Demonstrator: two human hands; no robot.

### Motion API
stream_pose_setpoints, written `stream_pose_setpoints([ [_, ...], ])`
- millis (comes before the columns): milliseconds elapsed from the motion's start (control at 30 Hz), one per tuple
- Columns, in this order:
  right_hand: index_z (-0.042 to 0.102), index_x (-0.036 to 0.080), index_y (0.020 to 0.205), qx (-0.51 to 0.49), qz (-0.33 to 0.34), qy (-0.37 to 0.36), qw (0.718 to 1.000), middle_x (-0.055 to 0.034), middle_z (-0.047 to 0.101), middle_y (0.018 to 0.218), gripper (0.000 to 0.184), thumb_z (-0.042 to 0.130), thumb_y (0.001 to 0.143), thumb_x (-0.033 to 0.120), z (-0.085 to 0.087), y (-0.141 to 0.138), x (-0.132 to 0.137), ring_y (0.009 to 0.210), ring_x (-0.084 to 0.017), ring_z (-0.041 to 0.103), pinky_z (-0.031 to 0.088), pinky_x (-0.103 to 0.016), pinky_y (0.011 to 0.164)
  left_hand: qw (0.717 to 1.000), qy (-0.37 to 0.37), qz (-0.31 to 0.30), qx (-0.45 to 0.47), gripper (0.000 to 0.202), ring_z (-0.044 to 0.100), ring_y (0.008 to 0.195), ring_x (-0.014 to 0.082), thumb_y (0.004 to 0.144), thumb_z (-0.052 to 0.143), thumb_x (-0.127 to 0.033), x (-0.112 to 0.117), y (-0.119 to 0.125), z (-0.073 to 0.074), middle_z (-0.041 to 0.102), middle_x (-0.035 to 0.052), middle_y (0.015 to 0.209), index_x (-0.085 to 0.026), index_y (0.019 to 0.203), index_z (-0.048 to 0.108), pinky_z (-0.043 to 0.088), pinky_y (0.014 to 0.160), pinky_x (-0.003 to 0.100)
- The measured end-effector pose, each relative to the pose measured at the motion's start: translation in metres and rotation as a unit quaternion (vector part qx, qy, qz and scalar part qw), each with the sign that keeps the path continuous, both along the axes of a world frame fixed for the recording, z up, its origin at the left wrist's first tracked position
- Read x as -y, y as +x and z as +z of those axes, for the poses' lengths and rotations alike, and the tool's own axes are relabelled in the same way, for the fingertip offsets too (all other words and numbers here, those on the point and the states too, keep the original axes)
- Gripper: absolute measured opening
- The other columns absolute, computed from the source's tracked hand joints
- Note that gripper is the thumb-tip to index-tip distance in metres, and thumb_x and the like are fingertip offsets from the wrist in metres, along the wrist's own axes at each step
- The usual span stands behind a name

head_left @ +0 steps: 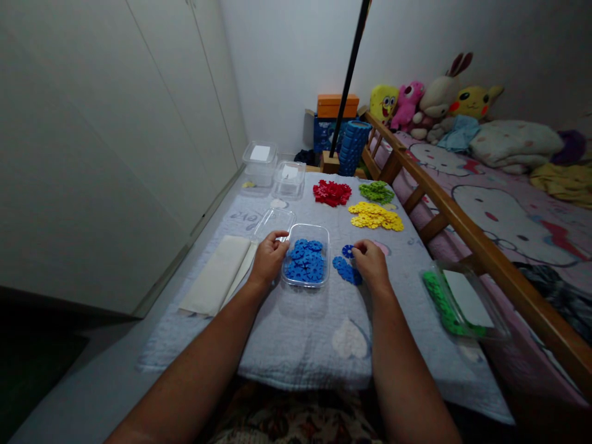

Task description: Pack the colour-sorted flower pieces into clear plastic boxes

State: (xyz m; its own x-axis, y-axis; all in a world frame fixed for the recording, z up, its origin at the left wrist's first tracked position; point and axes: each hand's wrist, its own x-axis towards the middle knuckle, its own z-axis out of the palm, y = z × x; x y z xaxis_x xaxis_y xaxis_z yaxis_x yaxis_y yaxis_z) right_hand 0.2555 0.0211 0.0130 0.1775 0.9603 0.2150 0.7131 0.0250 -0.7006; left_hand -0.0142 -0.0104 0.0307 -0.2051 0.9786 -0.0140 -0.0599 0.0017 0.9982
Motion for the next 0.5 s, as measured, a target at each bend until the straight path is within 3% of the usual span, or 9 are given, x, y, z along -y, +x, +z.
stream_pose_setpoints([
  [133, 0.064, 0.020, 0.082, -0.217, -0.023, 0.047, 0.975, -0.0015, 0.066, 0.077, 0.020, 0.067, 0.075, 0.038, 0.012, -0.007, -0.001, 0.074, -0.019, 0.061, 0.049, -0.034, 0.075, 1.000, -0.001, 0.000, -0.007, 0.041, 0.038, 0.047, 0.0092, 0.076, 0.070, -0.040, -0.001, -0.001, -0.003, 0.044, -0.0096, 0.055, -0.017, 0.109, 0.067, 0.028, 0.048, 0.021],
  [200, 0.064, 0.020, 0.086, -0.275, -0.010, 0.097, 0.956, -0.0006, 0.066, 0.080, 0.024, 0.071, 0.074, 0.040, 0.018, -0.016, 0.003, 0.077, -0.019, 0.061, 0.049, -0.034, 0.077, 1.000, -0.001, 0.000, -0.012, 0.041, 0.038, 0.048, 0.0092, 0.076, 0.069, -0.040, -0.002, -0.001, -0.005, 0.043, -0.0095, 0.056, -0.017, 0.110, 0.067, 0.027, 0.048, 0.020],
  [333, 0.063, 0.023, 0.086, -0.255, 0.056, 0.158, 0.952, 0.0007, 0.065, 0.082, 0.016, 0.070, 0.081, 0.037, 0.030, -0.039, 0.017, 0.084, -0.018, 0.060, 0.048, -0.033, 0.084, 1.000, 0.003, -0.003, -0.013, 0.039, 0.037, 0.048, 0.0091, 0.077, 0.069, -0.039, -0.003, -0.001, -0.007, 0.042, -0.0098, 0.056, -0.017, 0.109, 0.066, 0.027, 0.049, 0.020],
  [500, 0.067, 0.025, 0.084, -0.166, 0.157, 0.145, 0.963, -0.0010, 0.069, 0.088, 0.006, 0.065, 0.087, 0.029, 0.037, -0.066, 0.034, 0.093, -0.022, 0.061, 0.044, -0.039, 0.094, 1.000, 0.002, -0.003, -0.004, 0.040, 0.035, 0.048, 0.0089, 0.076, 0.070, -0.040, -0.002, -0.001, -0.006, 0.040, -0.0103, 0.056, -0.017, 0.109, 0.066, 0.026, 0.048, 0.020],
])
